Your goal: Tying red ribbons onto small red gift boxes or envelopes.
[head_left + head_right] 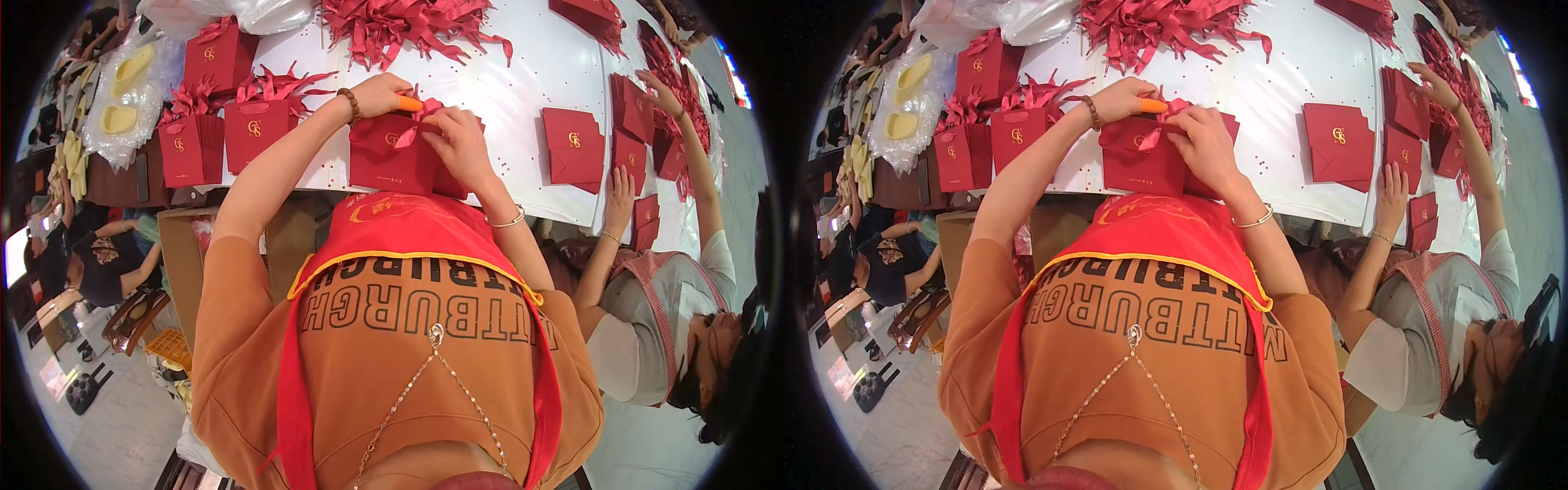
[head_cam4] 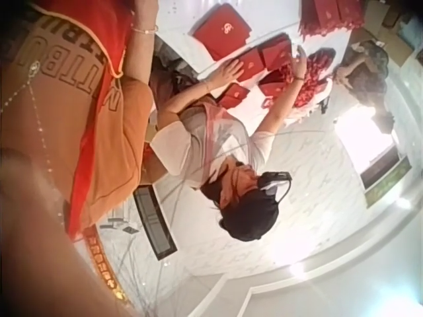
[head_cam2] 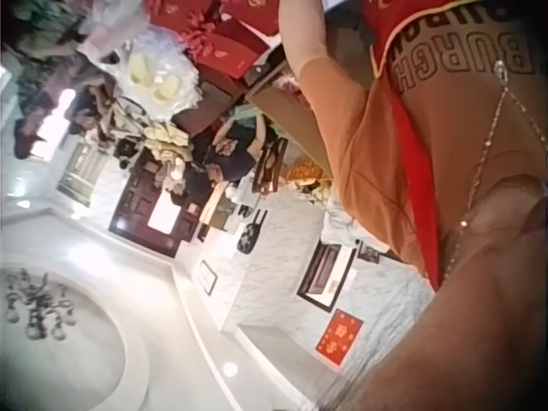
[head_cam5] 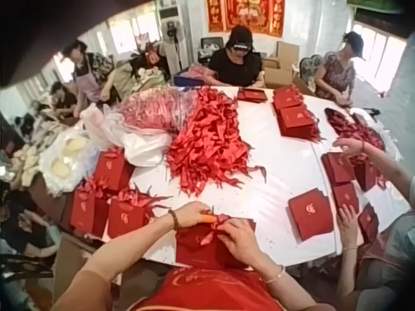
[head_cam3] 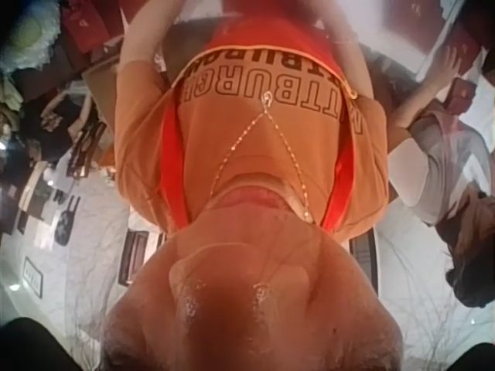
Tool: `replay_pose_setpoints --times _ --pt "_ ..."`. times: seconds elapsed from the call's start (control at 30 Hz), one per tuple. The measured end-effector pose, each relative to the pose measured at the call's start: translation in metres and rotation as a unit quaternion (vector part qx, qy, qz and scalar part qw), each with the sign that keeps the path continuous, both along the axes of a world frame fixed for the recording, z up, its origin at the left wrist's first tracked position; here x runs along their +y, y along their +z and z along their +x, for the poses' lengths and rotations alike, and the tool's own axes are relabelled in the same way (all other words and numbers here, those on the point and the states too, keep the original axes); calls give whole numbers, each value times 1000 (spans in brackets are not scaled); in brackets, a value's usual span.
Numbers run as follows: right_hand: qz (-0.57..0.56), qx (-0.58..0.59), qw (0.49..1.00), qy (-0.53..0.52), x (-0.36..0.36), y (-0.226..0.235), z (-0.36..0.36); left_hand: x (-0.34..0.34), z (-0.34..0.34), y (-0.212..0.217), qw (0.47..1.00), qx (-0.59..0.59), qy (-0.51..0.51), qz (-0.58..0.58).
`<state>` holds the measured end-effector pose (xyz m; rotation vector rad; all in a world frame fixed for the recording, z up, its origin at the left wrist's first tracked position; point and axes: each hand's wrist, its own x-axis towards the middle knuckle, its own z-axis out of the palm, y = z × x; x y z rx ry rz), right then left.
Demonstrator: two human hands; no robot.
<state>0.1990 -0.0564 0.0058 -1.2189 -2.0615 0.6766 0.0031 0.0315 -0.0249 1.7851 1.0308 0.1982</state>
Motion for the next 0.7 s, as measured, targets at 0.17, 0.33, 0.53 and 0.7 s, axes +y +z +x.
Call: replay_pose_setpoints --times 0.17,0.33,0.53,0.7 --pt "20 104 993 -58 -4 -12 -12 -9 10 20 996 -59 35 -49" --pt "-241 196 951 -1 -9 -11 -8 23 -3 16 923 -161 314 -154" --pt "-220 312 924 -34 -2 -32 -6 17 -12 24 825 -358 335 -282" --pt "-324 469 817 -87 -1 -15 -4 -24 -28 5 765 -493 316 -270"
